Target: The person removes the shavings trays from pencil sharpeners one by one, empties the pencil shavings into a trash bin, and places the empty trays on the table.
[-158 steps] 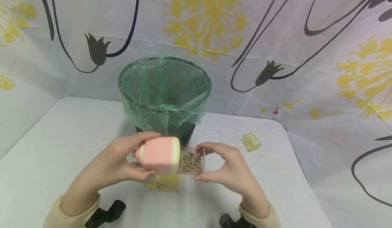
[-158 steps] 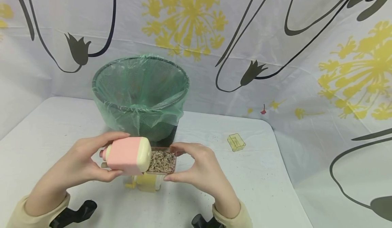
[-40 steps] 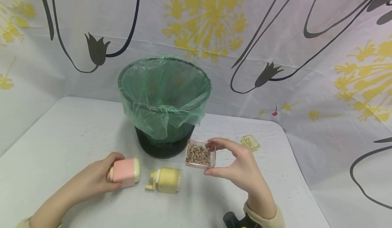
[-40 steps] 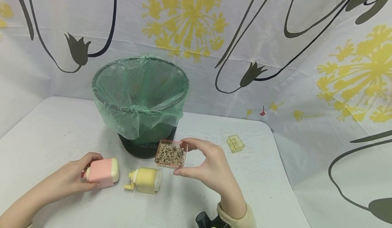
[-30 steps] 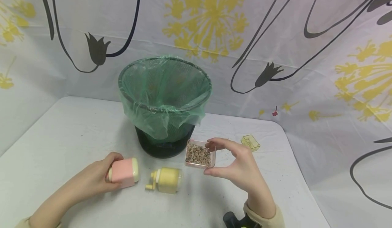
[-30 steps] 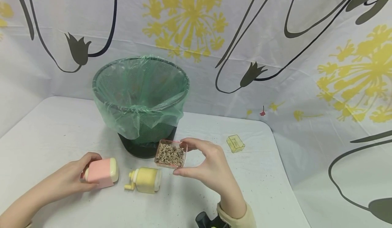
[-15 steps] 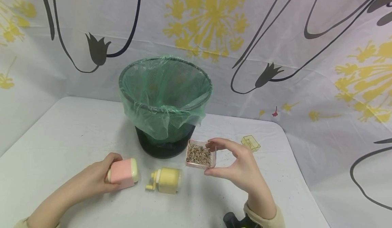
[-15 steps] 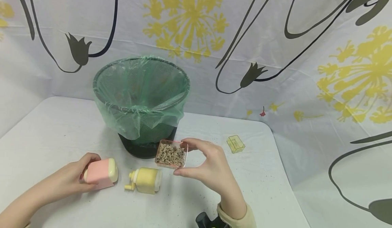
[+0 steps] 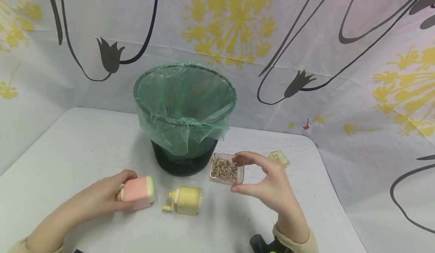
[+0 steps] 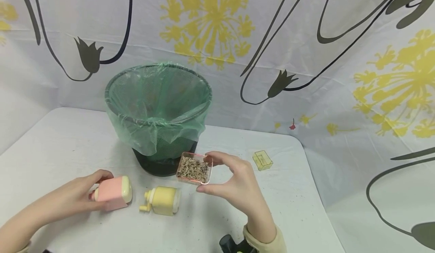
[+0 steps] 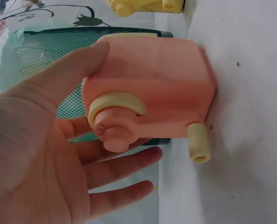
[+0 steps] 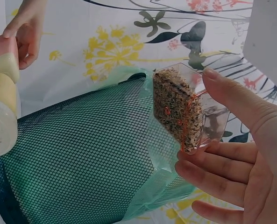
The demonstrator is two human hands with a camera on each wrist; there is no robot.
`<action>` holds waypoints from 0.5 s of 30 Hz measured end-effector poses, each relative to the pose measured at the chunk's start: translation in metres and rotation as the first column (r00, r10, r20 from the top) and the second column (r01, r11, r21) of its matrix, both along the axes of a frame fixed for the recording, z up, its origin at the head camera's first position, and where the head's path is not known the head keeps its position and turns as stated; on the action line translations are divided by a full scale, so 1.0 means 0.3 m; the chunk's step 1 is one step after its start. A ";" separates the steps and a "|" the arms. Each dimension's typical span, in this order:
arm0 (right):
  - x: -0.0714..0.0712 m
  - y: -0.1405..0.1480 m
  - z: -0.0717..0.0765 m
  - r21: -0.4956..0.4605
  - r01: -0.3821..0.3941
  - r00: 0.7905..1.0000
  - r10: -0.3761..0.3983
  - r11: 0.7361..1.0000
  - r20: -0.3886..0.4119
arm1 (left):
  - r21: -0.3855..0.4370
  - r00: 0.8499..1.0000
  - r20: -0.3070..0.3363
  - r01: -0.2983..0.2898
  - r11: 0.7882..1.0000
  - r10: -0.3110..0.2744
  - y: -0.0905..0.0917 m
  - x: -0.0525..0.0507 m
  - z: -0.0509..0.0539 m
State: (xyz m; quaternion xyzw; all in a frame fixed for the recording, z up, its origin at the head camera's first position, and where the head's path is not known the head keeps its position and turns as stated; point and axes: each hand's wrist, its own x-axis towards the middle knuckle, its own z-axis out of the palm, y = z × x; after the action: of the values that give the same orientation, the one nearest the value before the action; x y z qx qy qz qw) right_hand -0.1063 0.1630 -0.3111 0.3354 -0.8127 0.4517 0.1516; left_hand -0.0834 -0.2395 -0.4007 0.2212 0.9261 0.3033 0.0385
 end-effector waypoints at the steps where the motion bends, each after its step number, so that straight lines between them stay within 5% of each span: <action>1: 0.000 0.000 -0.001 -0.005 -0.004 1.000 0.004 1.000 -0.006 | -0.011 1.000 0.002 -0.001 1.000 0.001 -0.001 -0.001 0.004; 8: -0.009 0.008 -0.011 -0.031 -0.029 0.998 0.027 0.999 -0.052 | -0.054 0.993 -0.115 -0.032 0.998 0.025 -0.010 0.003 0.037; 15: -0.015 0.021 -0.004 -0.027 -0.023 0.996 0.021 0.999 -0.085 | -0.028 0.961 -0.270 -0.075 0.997 0.064 0.008 -0.001 0.081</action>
State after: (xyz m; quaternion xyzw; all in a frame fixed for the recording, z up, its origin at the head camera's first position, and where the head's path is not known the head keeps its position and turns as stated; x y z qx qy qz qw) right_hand -0.1109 0.1693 -0.3122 0.3611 -0.7954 0.4500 0.1857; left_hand -0.0838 -0.2371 -0.3763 0.2270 0.9354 0.2541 -0.0941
